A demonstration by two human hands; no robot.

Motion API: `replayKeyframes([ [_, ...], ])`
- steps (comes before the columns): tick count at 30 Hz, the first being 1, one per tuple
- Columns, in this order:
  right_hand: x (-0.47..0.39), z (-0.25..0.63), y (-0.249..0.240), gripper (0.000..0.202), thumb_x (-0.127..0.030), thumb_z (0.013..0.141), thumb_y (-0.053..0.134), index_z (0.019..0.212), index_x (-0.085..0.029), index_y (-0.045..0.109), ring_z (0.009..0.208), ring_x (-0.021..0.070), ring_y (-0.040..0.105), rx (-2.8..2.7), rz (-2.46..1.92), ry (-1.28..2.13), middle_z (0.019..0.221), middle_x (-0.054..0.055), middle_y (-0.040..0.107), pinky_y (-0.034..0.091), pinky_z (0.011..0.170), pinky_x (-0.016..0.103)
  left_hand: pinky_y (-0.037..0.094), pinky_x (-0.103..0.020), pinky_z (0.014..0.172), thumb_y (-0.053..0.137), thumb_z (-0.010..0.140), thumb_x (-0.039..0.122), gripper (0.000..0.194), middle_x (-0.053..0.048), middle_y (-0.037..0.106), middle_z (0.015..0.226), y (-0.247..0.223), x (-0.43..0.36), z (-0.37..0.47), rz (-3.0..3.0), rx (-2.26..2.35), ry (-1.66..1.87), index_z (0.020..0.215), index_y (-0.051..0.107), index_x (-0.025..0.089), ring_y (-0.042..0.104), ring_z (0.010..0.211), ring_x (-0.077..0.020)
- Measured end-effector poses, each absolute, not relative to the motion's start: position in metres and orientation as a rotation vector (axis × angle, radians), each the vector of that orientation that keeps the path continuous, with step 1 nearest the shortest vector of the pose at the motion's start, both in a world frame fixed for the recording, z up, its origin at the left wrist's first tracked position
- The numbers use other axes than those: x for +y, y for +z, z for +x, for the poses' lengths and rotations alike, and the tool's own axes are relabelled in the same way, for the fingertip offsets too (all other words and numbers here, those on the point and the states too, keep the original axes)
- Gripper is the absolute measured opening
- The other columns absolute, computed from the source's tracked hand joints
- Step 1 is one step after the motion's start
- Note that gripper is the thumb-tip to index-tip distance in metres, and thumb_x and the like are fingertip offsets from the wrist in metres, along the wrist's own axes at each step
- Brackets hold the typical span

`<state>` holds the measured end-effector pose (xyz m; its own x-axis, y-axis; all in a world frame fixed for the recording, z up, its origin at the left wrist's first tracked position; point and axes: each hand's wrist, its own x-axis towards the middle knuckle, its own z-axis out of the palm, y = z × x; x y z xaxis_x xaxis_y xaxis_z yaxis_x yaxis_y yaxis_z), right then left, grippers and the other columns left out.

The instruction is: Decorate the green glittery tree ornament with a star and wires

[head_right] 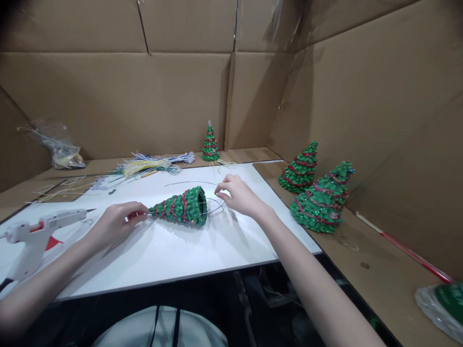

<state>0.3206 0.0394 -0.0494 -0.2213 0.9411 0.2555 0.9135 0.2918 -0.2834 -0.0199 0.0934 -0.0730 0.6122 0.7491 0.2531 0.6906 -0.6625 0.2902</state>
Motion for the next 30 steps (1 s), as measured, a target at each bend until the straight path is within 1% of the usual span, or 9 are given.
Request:
replayKeyframes([
  [3,0.044,0.309,-0.047,0.024,-0.04,0.083,0.059,0.092,-0.02,0.069,0.097,0.0261,0.049,-2.275,-1.672,0.097,0.097,0.01,0.054,0.039,0.083,0.038,0.041,-0.023,0.064,0.047,0.087,0.028,0.017,-0.001,0.067,0.086,-0.073,0.093,-0.02,2.669,1.196,0.537,0.088,0.063,0.022,0.057,0.068,-0.0148],
  [5,0.048,0.302,-0.047,0.02,-0.038,0.077,0.067,0.084,-0.019,0.069,0.097,0.0278,0.048,-2.343,-1.725,0.072,0.096,0.011,0.055,0.038,0.08,0.038,0.041,-0.023,0.064,0.047,0.087,0.027,0.017,-0.001,0.067,0.086,-0.074,0.093,-0.02,2.666,1.195,0.544,0.089,0.063,0.022,0.057,0.068,-0.0145],
  [7,0.053,0.298,-0.046,0.011,-0.029,0.075,0.069,0.075,-0.018,0.068,0.095,0.0272,0.049,-2.384,-1.728,0.053,0.094,0.011,0.056,0.038,0.077,0.036,0.041,-0.023,0.064,0.047,0.087,0.027,0.016,-0.001,0.067,0.086,-0.074,0.093,-0.02,2.663,1.194,0.55,0.089,0.063,0.022,0.056,0.067,-0.0141],
  [10,0.059,0.297,-0.043,0.006,-0.022,0.078,0.064,0.075,-0.017,0.065,0.09,0.0229,0.051,-2.402,-1.644,0.038,0.091,0.009,0.057,0.037,0.076,0.032,0.04,-0.023,0.064,0.048,0.087,0.025,0.015,0.0,0.067,0.085,-0.074,0.093,-0.02,2.658,1.186,0.558,0.088,0.063,0.022,0.056,0.066,-0.0137],
  [13,0.06,0.296,-0.036,0.009,-0.023,0.083,0.057,0.08,-0.017,0.063,0.084,0.0186,0.053,-2.41,-1.558,0.045,0.088,0.008,0.06,0.037,0.072,0.027,0.04,-0.023,0.064,0.049,0.086,0.025,0.015,0.0,0.067,0.084,-0.074,0.092,-0.02,2.648,1.181,0.567,0.088,0.064,0.022,0.056,0.065,-0.0136],
  [16,0.058,0.295,-0.029,0.013,-0.025,0.086,0.051,0.082,-0.018,0.061,0.072,0.0155,0.054,-2.418,-1.529,0.091,0.079,0.004,0.062,0.035,0.063,0.024,0.041,-0.023,0.064,0.049,0.086,0.025,0.015,-0.001,0.067,0.083,-0.074,0.092,-0.019,2.64,1.173,0.579,0.088,0.064,0.022,0.056,0.064,-0.0137],
  [20,0.054,0.295,-0.022,0.017,-0.028,0.086,0.05,0.078,-0.019,0.062,0.059,0.0133,0.048,-2.424,-1.607,0.195,0.067,0.002,0.06,0.029,0.056,0.024,0.041,-0.023,0.064,0.05,0.086,0.025,0.014,-0.001,0.067,0.081,-0.074,0.092,-0.019,2.63,1.161,0.6,0.087,0.064,0.022,0.056,0.064,-0.0139],
  [27,0.043,0.303,-0.021,0.022,-0.03,0.085,0.05,0.071,-0.018,0.061,0.057,0.0132,0.045,-2.478,-1.683,0.387,0.063,0.001,0.057,0.03,0.055,0.025,0.044,-0.023,0.063,0.048,0.085,0.022,0.017,0.0,0.066,0.083,-0.074,0.093,-0.024,2.574,1.135,0.685,0.096,0.061,0.022,0.058,0.067,-0.0127],
  [30,0.042,0.304,-0.022,0.021,-0.03,0.084,0.05,0.071,-0.018,0.062,0.058,0.0138,0.047,-2.515,-1.69,0.472,0.065,0.002,0.059,0.032,0.056,0.025,0.045,-0.023,0.065,0.049,0.084,0.021,0.017,-0.001,0.066,0.082,-0.072,0.094,-0.024,2.554,1.115,0.716,0.095,0.061,0.021,0.059,0.068,-0.013],
])
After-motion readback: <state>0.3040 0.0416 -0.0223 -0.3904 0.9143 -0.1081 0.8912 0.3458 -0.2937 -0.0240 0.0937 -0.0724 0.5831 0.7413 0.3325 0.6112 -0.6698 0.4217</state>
